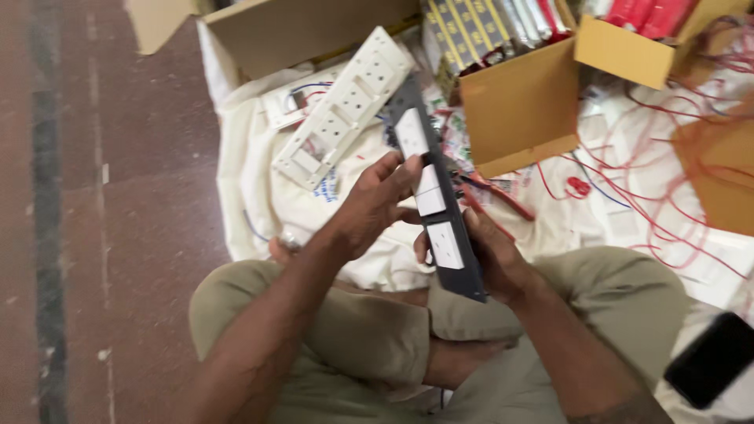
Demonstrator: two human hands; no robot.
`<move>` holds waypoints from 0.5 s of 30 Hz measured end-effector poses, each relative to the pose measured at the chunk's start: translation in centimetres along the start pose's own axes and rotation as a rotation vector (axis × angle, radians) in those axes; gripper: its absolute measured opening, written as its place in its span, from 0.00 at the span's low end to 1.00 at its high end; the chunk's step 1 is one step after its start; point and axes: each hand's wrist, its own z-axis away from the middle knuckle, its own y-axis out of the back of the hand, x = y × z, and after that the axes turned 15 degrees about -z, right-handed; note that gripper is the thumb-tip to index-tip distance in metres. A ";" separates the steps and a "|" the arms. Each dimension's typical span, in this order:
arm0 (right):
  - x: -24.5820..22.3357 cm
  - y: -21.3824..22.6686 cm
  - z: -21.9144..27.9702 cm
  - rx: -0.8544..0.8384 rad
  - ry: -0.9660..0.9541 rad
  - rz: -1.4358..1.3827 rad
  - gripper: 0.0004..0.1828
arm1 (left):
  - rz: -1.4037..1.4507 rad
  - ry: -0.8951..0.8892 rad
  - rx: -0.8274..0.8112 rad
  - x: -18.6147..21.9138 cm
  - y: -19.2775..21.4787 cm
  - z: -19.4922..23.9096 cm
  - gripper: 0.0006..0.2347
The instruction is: The person wires electrical switches on a mounting plate using a screwdriver and pliers.
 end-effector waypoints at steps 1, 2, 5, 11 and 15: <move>0.5 0.3 -0.4 -0.029 -0.021 0.087 0.41 | -0.006 -0.003 0.019 -0.1 0.0 -0.1 0.25; 0.9 0.9 -1.1 -0.042 -0.027 0.085 0.41 | 0.091 -0.068 0.119 -0.2 0.0 -0.4 0.23; 1.5 2.6 -2.3 0.228 -0.047 0.276 0.34 | 0.028 -0.171 0.344 0.4 1.2 -0.8 0.21; 0.8 1.5 -2.2 0.160 0.071 0.588 0.22 | -0.385 -0.180 0.591 0.5 1.9 -1.3 0.15; 0.8 1.1 -2.7 0.098 -0.076 0.982 0.16 | -0.554 -0.168 0.593 0.1 2.7 -1.4 0.13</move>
